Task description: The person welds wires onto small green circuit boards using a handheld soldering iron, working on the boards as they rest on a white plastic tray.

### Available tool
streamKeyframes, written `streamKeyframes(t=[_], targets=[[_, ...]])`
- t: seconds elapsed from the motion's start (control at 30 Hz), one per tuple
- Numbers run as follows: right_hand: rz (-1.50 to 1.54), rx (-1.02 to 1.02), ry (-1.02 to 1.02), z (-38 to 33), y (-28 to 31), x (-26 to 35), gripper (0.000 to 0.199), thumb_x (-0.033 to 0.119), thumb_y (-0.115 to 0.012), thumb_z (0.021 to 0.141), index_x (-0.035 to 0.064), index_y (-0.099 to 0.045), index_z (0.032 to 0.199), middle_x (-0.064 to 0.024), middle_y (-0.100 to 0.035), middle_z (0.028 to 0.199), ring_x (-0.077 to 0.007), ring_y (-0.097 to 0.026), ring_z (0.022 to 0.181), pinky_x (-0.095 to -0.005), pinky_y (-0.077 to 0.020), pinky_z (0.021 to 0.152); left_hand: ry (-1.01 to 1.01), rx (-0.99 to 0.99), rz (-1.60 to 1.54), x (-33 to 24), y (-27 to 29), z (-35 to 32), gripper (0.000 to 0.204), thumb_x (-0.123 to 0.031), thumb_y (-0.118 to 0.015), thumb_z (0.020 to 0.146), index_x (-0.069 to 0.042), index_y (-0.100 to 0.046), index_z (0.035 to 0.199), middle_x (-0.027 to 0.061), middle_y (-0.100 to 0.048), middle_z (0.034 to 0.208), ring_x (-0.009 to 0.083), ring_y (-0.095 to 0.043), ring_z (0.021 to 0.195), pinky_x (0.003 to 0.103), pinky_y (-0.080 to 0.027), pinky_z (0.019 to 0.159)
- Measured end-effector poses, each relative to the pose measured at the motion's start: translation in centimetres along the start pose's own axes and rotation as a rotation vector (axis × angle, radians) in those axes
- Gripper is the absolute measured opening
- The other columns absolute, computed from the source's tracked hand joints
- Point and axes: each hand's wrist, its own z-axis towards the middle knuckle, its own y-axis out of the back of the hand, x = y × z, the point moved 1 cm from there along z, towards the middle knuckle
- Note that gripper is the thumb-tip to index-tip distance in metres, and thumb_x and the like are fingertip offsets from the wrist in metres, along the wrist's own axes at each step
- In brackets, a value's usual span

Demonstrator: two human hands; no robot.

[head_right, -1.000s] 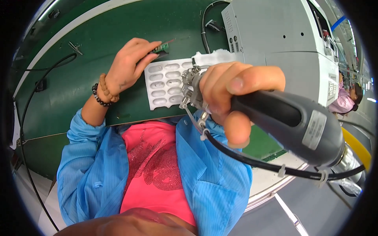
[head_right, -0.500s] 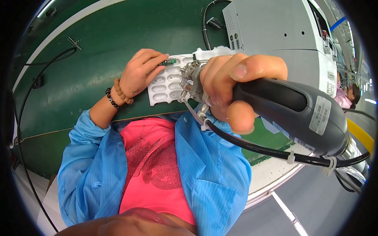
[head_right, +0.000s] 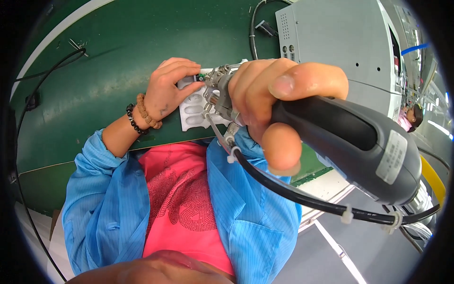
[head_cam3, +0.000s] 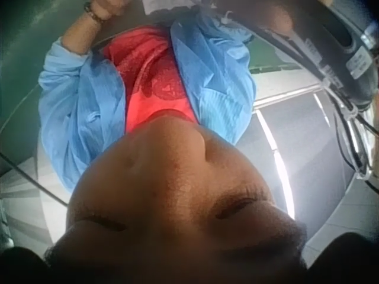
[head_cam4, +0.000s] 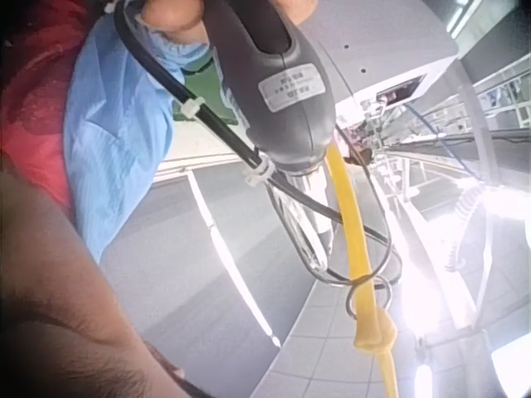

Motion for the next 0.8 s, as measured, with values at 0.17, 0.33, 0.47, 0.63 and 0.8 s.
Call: streamKeyframes(t=[0.17, 0.33, 0.47, 0.63, 0.8], targets=[[-0.012, 0.001, -0.052, 0.3, -0.4, -1.1, 0.055, 0.051, -0.061, 0.087, 0.0066, -0.044, 0.116, -0.0005, -0.049, 0.066, -0.0116, -0.047, 0.050, -0.0276, -0.0387, 0.046, 0.044, 0.049, -0.026, -0.1, 0.5, 0.1, 0.029, -0.010, -0.081, 0.066, -0.004, -0.068, 0.092, 0.0091, -0.069, 0.095, 0.0257, -0.064, 0.092, 0.036, -0.050, 0.081], [-0.007, -0.004, -0.018, 0.5, -0.6, -1.1, 0.056, 0.052, -0.060, 0.087, 0.0069, -0.044, 0.117, -0.0006, -0.049, 0.067, -0.0117, -0.047, 0.051, -0.0274, -0.0386, 0.047, 0.027, 0.070, -0.015, -0.2, 1.0, 0.3, 0.028, -0.010, -0.080, 0.067, -0.005, -0.068, 0.092, 0.0086, -0.068, 0.095, 0.0256, -0.063, 0.091, 0.035, -0.050, 0.079], [0.003, 0.025, -0.006, 0.4, -0.9, -0.9, 0.057, 0.053, -0.058, 0.088, 0.0068, -0.046, 0.118, -0.0004, -0.049, 0.069, -0.0115, -0.048, 0.052, -0.0270, -0.0383, 0.047, 0.009, 0.067, 0.005, -0.3, 1.4, 0.1, 0.027, -0.010, -0.079, 0.068, -0.005, -0.067, 0.092, 0.0080, -0.068, 0.095, 0.0255, -0.063, 0.091, 0.035, -0.049, 0.079], [0.032, 0.013, 0.013, 0.0, -1.0, -1.0, 0.056, 0.053, -0.058, 0.088, 0.0068, -0.047, 0.119, -0.0004, -0.049, 0.069, -0.0116, -0.048, 0.052, -0.0272, -0.0378, 0.046, -0.005, 0.067, 0.028, -0.4, 1.2, -0.1, 0.028, -0.010, -0.078, 0.069, -0.006, -0.066, 0.094, 0.0072, -0.067, 0.096, 0.0250, -0.062, 0.092, 0.035, -0.049, 0.080], [0.000, 0.016, -0.006, 0.3, -1.1, -1.0, 0.056, 0.053, -0.057, 0.089, 0.0069, -0.045, 0.120, -0.0009, -0.049, 0.070, -0.0115, -0.047, 0.052, -0.0275, -0.0377, 0.047, -0.040, 0.052, 0.004, -0.2, 1.0, 0.1, 0.024, -0.016, -0.077, 0.072, -0.005, -0.064, 0.088, 0.0053, -0.064, 0.089, 0.0239, -0.060, 0.089, 0.035, -0.046, 0.076]])
